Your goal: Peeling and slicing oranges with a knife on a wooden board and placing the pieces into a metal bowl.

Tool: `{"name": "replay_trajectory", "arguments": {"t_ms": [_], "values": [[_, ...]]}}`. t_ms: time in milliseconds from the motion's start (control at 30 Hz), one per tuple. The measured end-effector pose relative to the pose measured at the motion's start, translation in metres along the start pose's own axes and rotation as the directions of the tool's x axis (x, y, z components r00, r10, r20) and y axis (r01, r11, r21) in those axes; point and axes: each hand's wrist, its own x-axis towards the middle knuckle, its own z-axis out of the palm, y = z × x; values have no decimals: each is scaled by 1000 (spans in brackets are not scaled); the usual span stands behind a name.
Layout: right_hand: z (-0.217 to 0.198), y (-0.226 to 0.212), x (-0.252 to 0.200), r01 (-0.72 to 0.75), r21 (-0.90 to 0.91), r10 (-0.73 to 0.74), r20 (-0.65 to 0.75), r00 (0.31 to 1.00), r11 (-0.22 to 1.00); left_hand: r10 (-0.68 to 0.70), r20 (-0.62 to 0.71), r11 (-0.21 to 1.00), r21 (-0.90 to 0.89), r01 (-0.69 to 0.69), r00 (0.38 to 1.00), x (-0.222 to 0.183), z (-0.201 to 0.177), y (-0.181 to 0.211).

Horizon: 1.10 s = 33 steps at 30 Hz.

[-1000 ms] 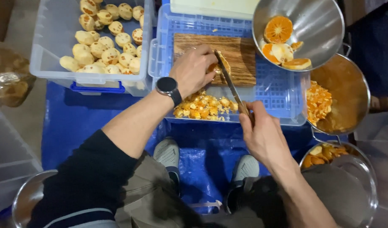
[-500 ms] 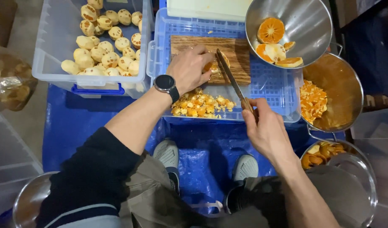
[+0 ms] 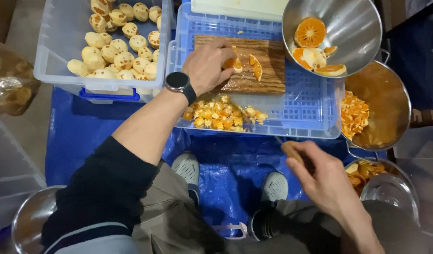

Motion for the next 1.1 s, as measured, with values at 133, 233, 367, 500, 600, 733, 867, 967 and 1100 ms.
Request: {"name": "replay_trajectory", "arguments": {"t_ms": [133,233,367,500,600,733,867,967,1100], "values": [[-7,-4,9,-149,9,150,-32,988,989,-1,-12,999,-38,1,1000,-1,5,-1],[-4,-6,21,-143,135,165,-173,971,980,2,-26,997,-77,-4,1000,-1,13,6],[6,-25,31,-131,194,159,-136,978,972,57,-40,996,-72,-59,998,-3,19,13],[22,-39,40,-58,175,78,-107,991,983,67,-55,996,-59,-70,996,-4,17,14],[30,-38,42,-17,138,35,-126,991,990,79,-74,981,-173,-91,994,-10,23,7],[24,-52,39,-27,91,37,-106,994,995,97,-66,983,-151,-106,993,-9,36,-3],[29,-58,56,58,63,-49,-135,990,996,70,-87,983,-161,-84,994,-11,44,-5],[29,-58,68,100,55,-91,-146,985,993,48,-77,977,-203,-62,996,-12,34,4],[21,-66,51,61,70,-53,-109,993,996,86,-80,996,-21,-88,993,-9,43,-1]]}}
